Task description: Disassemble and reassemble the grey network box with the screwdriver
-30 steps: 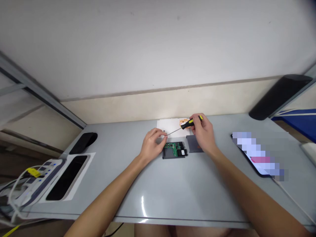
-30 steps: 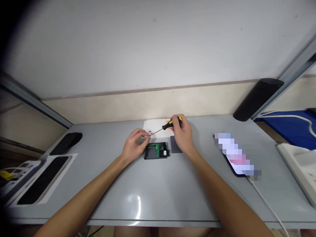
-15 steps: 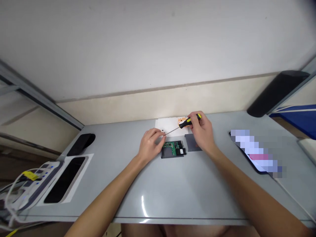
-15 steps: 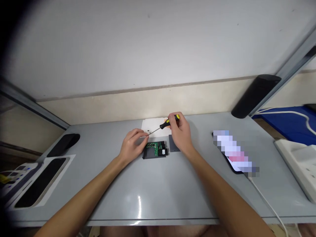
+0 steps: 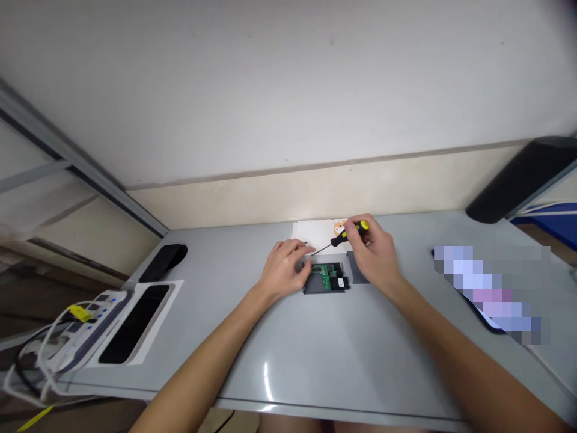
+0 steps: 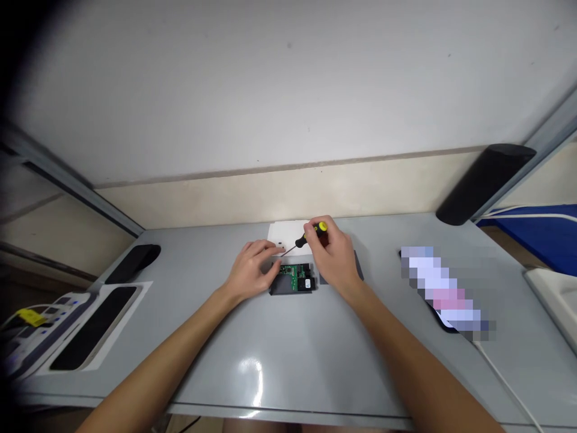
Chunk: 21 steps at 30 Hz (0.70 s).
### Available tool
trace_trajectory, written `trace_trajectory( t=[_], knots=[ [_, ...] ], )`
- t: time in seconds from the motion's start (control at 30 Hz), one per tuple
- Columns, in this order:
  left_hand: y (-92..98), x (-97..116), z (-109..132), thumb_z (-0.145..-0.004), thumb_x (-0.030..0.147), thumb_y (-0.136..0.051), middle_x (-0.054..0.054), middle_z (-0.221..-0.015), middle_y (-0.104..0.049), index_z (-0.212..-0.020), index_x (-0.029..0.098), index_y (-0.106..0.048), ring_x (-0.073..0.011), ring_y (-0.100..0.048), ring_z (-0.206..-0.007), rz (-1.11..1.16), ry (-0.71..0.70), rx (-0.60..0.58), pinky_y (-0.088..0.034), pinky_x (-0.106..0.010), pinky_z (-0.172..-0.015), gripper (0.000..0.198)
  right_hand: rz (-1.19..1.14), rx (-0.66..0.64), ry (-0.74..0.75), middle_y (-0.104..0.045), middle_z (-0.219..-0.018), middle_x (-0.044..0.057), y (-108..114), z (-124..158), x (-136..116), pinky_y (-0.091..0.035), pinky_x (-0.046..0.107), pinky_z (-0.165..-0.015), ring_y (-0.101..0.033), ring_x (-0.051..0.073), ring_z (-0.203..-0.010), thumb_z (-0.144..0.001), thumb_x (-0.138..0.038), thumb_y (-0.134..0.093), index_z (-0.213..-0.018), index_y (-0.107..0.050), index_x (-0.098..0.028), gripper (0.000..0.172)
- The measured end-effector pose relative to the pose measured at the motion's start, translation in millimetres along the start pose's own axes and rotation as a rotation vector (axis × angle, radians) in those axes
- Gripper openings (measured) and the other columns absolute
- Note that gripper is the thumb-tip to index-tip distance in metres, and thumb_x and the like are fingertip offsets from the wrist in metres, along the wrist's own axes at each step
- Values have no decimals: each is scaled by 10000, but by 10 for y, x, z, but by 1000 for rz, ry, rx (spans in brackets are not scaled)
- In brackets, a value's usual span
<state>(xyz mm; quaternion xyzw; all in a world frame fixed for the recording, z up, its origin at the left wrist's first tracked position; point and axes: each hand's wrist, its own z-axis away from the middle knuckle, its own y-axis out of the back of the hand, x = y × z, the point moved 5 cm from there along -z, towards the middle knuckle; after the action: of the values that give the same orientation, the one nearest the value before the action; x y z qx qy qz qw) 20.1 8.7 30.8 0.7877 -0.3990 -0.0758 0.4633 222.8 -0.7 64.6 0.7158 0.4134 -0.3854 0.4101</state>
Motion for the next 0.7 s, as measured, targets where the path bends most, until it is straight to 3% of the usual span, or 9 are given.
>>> trace_trajectory(
  t=[0.1, 0.17, 0.4, 0.7],
  knots=[
    [0, -95, -10, -915, 130, -508, -64, -1070, -738, -1210, 217, -716, -240, -696, -989, 37, 107, -66, -541, -389, -893, 371, 54, -34, 1, -687, -706, -7, -35, 6, 4, -410, 290, -561, -546, 156, -551, -937, -579, -580, -888, -629, -253, 333],
    [-8, -169, -11, -898, 91, -462, -59, -1054, -740, -1155, 211, -731, -226, -700, -959, 74, 142, -87, -552, -370, -881, 391, 85, -64, 3, -703, -718, 2, -60, 14, 4, -408, 294, -569, -560, 163, -560, -935, -573, -562, -888, -630, -252, 331],
    [-74, -251, 18, -868, 31, -415, -44, -945, -729, -959, 202, -740, -198, -686, -881, 153, 17, -150, -572, -333, -844, 378, 148, -122, 24, -694, -686, -2, -92, 28, -26, -393, 304, -570, -532, 165, -522, -952, -600, -517, -886, -610, -258, 361],
    [-94, -92, 23, -892, 16, -403, -53, -931, -718, -886, 199, -721, -198, -657, -829, 77, -98, -163, -546, -328, -791, 366, 158, -119, 60, -721, -723, 1, -93, 30, -31, -397, 304, -573, -545, 165, -543, -969, -541, -524, -891, -618, -255, 311]
  ],
)
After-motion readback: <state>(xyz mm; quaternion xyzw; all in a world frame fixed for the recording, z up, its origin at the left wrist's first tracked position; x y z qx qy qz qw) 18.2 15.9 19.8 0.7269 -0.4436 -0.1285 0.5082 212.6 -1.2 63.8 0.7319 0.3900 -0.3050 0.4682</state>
